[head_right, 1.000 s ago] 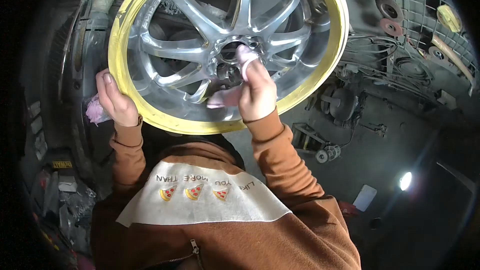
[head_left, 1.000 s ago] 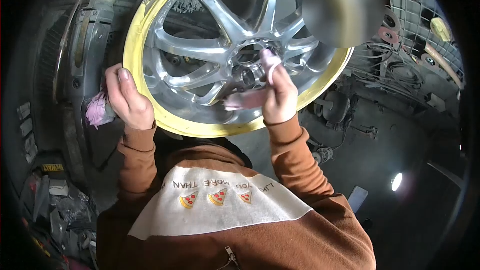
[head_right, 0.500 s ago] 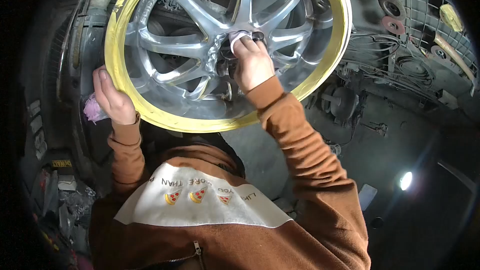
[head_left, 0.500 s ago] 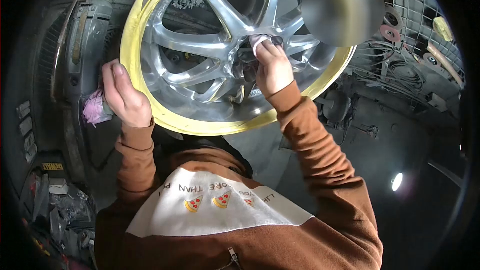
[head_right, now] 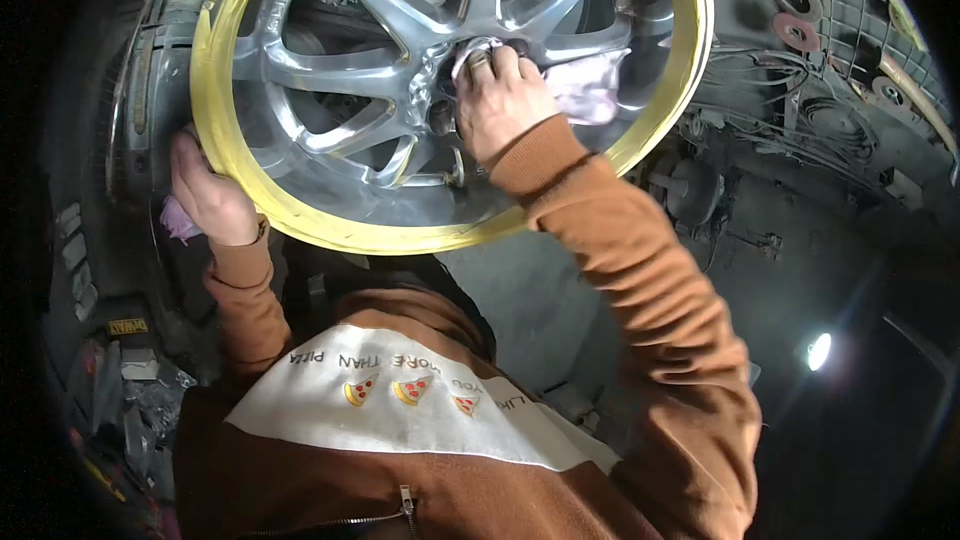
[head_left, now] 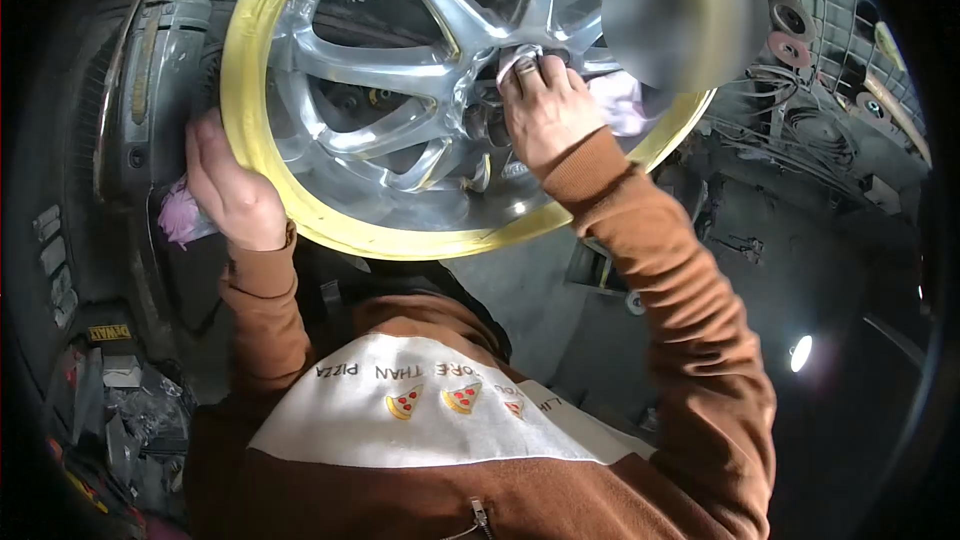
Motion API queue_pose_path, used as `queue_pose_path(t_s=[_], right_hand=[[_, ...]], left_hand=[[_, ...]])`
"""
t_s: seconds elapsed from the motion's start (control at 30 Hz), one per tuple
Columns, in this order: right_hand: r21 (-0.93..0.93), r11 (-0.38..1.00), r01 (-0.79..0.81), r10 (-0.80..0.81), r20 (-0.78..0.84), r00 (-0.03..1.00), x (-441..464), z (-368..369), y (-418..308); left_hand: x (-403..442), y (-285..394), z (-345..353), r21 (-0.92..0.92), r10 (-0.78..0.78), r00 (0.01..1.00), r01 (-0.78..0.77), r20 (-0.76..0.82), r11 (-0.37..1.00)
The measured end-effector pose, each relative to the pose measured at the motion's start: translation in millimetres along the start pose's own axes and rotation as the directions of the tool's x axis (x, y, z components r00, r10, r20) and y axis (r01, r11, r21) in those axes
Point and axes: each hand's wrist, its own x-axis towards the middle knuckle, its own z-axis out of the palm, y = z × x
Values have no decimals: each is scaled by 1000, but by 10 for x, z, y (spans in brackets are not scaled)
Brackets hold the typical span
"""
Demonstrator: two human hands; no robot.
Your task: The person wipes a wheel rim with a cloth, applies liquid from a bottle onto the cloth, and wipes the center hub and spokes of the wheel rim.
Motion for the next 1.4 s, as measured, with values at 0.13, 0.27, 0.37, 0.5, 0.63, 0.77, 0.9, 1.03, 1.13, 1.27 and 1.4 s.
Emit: queue_pose_path(t_s=[0.13, 0.27, 0.37, 0.5, 0.63, 0.77, 0.9, 1.03, 1.13, 1.27, 1.4], right_hand=[[208, 952, -227, 262, -159, 952, 101, 187, -318], [987, -23, -160, 735, 125, 666, 62, 389, -476], [612, 749, -255, 494, -259, 830, -14, 397, -317], [236, 953, -189, 218, -102, 971, -125, -20, -75], [533, 811, -242, 380, -166, 910, -304, -123, 37], [608, 753, -252, 401, -120, 908, -182, -143, 1], [368, 853, -370, 426, -81, 901, -7, 61, -94], [486, 724, -490, 577, -38, 816, 65, 170, -328], [904, -171, -392, 591, 412, 693, 173, 300, -338], [474, 718, -510, 577, 6, 817, 95, 204, -396], [161, 927, -339, 329, 86, 940, -15, 63, -124]], left_hand=[[10, 59, 28, 102, 115, 993, -113, -17, 988], [-23, 138, 40, -43, -34, 999, 33, -30, 999], [6, 125, 22, -39, -63, 998, 63, -13, 997], [-9, 117, 41, -66, -89, 996, 87, -18, 994], [-8, 160, 16, -72, -162, 987, 160, -17, 984], [-9, 118, 25, -67, -136, 990, 134, -23, 989], [-19, 78, 40, 19, -40, 997, 42, -64, 999], [-34, 126, 28, -68, -145, 989, 143, -31, 987], [-20, 192, 67, -90, -162, 985, 156, -60, 984], [-4, 213, 41, -81, -117, 993, 115, -29, 990], [12, 172, -15, -138, -163, 986, 164, 21, 977]])
